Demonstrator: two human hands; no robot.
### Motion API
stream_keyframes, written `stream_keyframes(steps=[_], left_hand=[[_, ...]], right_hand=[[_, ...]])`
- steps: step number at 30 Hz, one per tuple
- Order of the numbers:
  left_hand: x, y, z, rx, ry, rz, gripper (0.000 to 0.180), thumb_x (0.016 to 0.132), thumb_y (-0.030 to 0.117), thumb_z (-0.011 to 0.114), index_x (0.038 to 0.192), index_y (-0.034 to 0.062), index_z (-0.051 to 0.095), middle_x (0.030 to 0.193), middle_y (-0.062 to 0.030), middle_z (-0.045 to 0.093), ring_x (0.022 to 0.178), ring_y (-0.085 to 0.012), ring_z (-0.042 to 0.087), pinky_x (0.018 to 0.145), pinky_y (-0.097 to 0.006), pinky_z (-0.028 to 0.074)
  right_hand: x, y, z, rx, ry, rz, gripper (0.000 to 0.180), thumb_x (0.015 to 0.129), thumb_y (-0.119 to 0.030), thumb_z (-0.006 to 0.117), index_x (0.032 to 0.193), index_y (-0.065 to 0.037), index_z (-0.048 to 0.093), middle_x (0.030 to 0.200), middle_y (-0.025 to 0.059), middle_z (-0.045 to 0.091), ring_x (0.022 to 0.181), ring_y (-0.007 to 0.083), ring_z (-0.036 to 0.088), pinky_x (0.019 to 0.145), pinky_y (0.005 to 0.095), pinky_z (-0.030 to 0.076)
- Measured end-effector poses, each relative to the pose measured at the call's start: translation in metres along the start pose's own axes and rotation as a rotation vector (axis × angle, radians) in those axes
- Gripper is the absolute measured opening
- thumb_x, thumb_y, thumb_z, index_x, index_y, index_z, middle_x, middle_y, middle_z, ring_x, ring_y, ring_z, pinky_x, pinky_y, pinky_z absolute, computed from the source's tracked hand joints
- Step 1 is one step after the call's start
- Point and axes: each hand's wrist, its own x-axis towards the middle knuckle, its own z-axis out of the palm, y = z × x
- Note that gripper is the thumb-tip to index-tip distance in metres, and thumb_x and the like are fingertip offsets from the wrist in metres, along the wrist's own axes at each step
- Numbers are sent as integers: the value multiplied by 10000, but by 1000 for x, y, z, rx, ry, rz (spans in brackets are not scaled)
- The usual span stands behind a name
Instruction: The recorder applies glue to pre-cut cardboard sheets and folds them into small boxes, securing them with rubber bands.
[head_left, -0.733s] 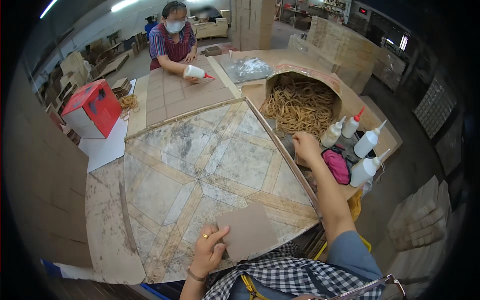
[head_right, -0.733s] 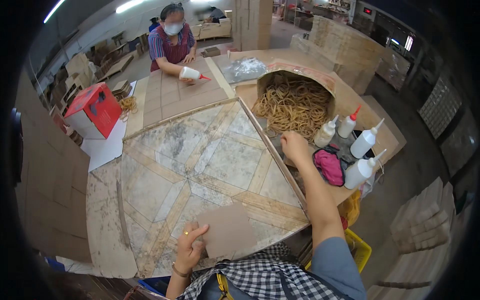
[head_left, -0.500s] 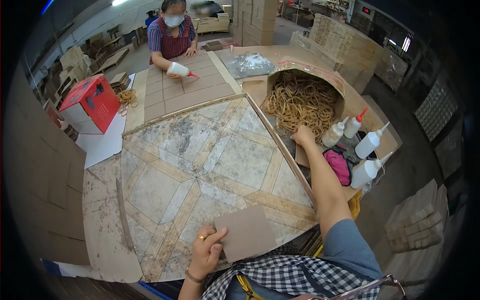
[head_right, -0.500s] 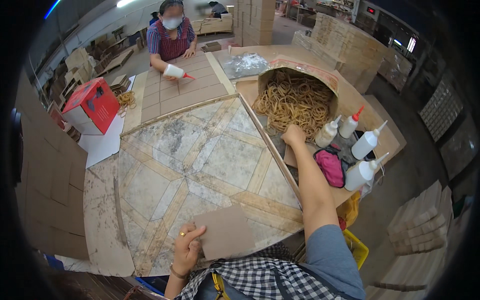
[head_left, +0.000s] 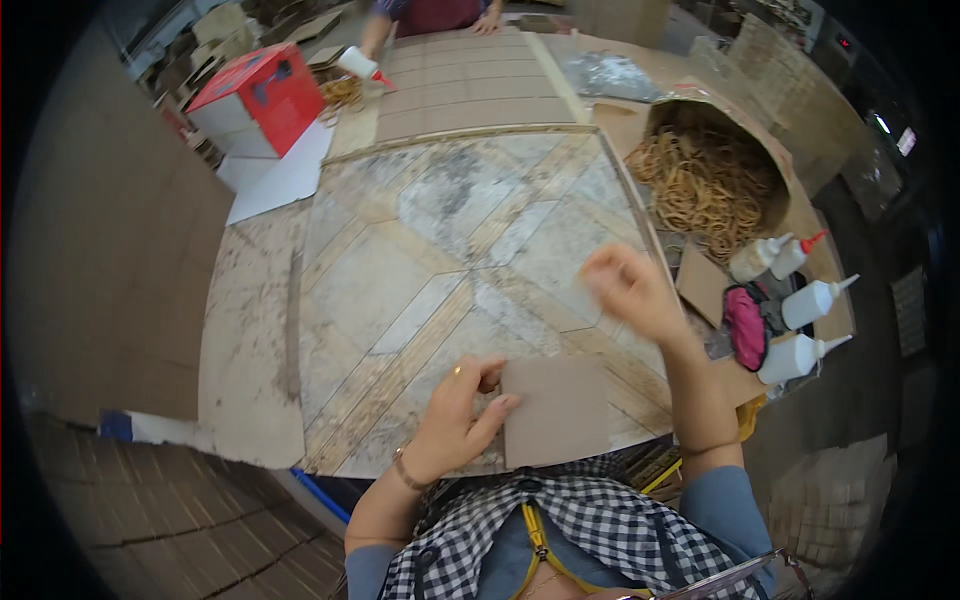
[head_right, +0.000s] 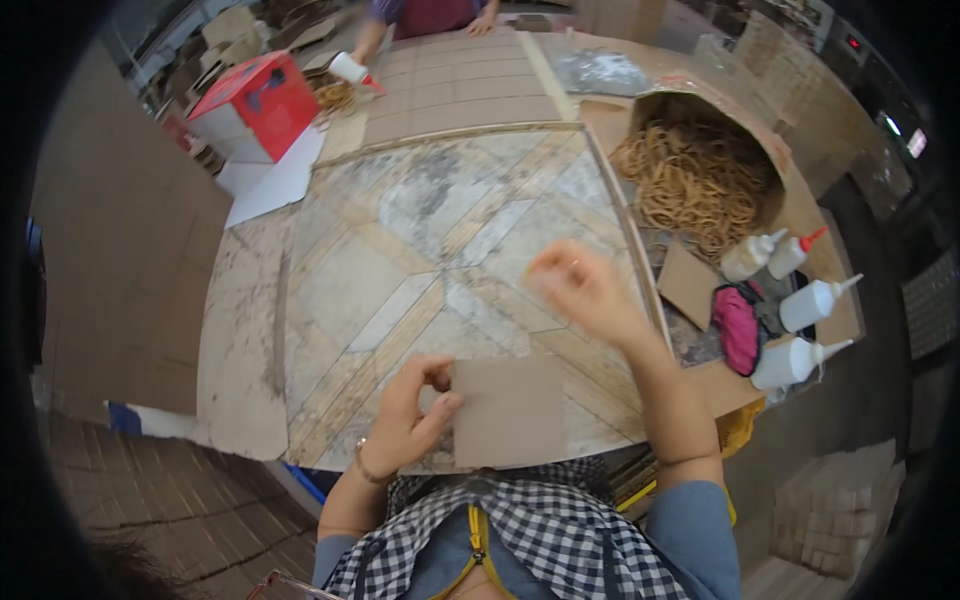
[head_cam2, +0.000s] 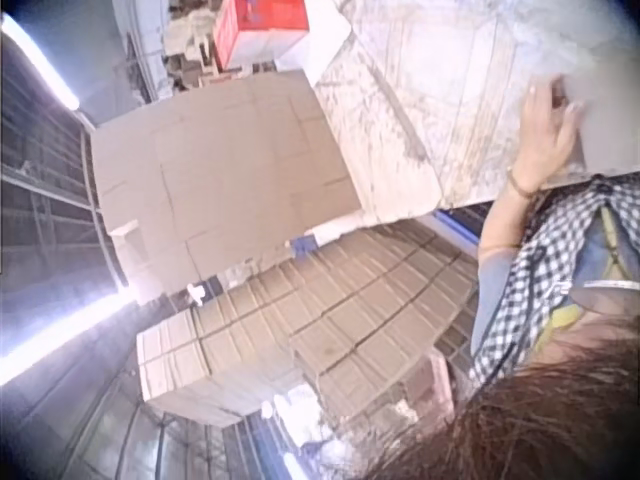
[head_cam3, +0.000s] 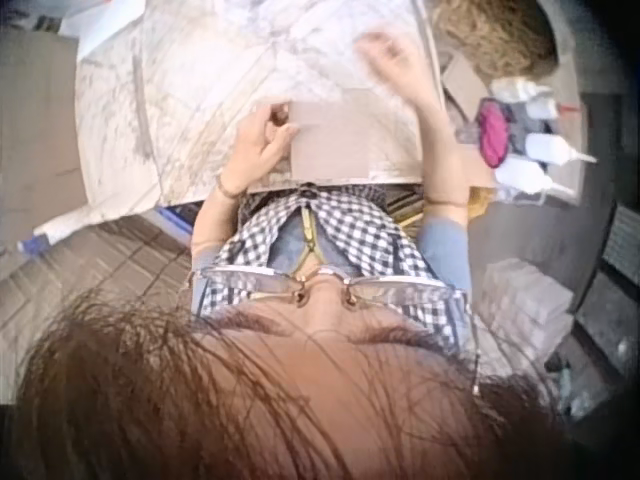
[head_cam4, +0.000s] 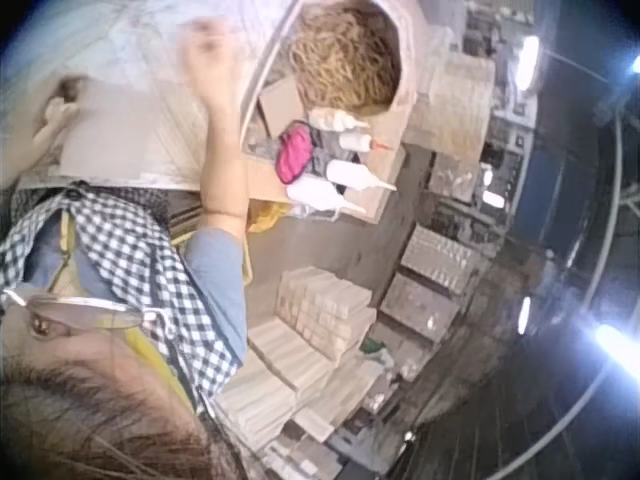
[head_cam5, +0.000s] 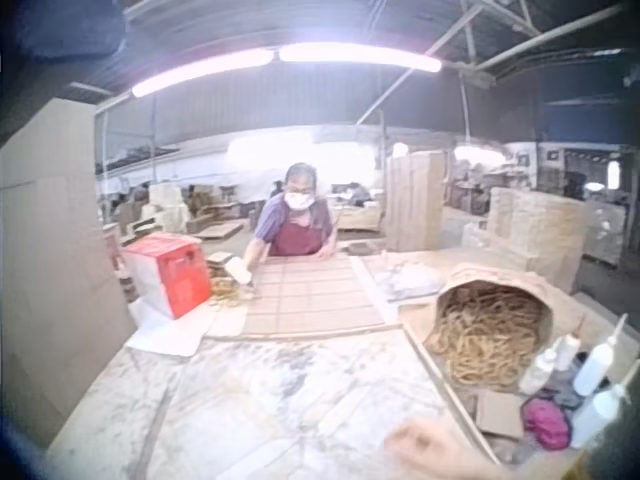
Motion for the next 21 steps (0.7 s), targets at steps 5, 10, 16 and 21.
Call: stream_keyframes(steps=[5,10,16,21], left_hand=[[4,6,2,-117,93,60,259,870,137,624,1083,-5,581,943,-149,574,830,-254,578,722,-335,464],[1,-23,-3,-141,-25,-155,156,905,127,543,935,-20,586,837,-103,645,759,-171,620,679,-287,492],[15,-34,-6,-454,-88,-435,196,907,112,478,788,-25,553,755,-110,666,684,-142,656,609,-263,533],[37,-38,-14,-470,-223,-588,185,898,100,475,774,-13,554,767,-147,667,661,-196,673,592,-290,560]], right_hand=[[-27,-50,70,57,-408,-109,157,874,-125,629,994,-31,591,756,90,647,667,166,643,595,282,492],[-32,-45,70,-391,-159,-313,201,804,-73,663,982,-42,574,711,101,617,642,184,640,588,290,493],[-60,-20,18,-492,105,-58,209,743,0,604,940,-39,549,694,79,554,536,163,594,492,279,458],[-76,6,-7,-142,153,349,201,778,-13,562,974,-9,518,735,38,551,550,128,607,473,236,473]])
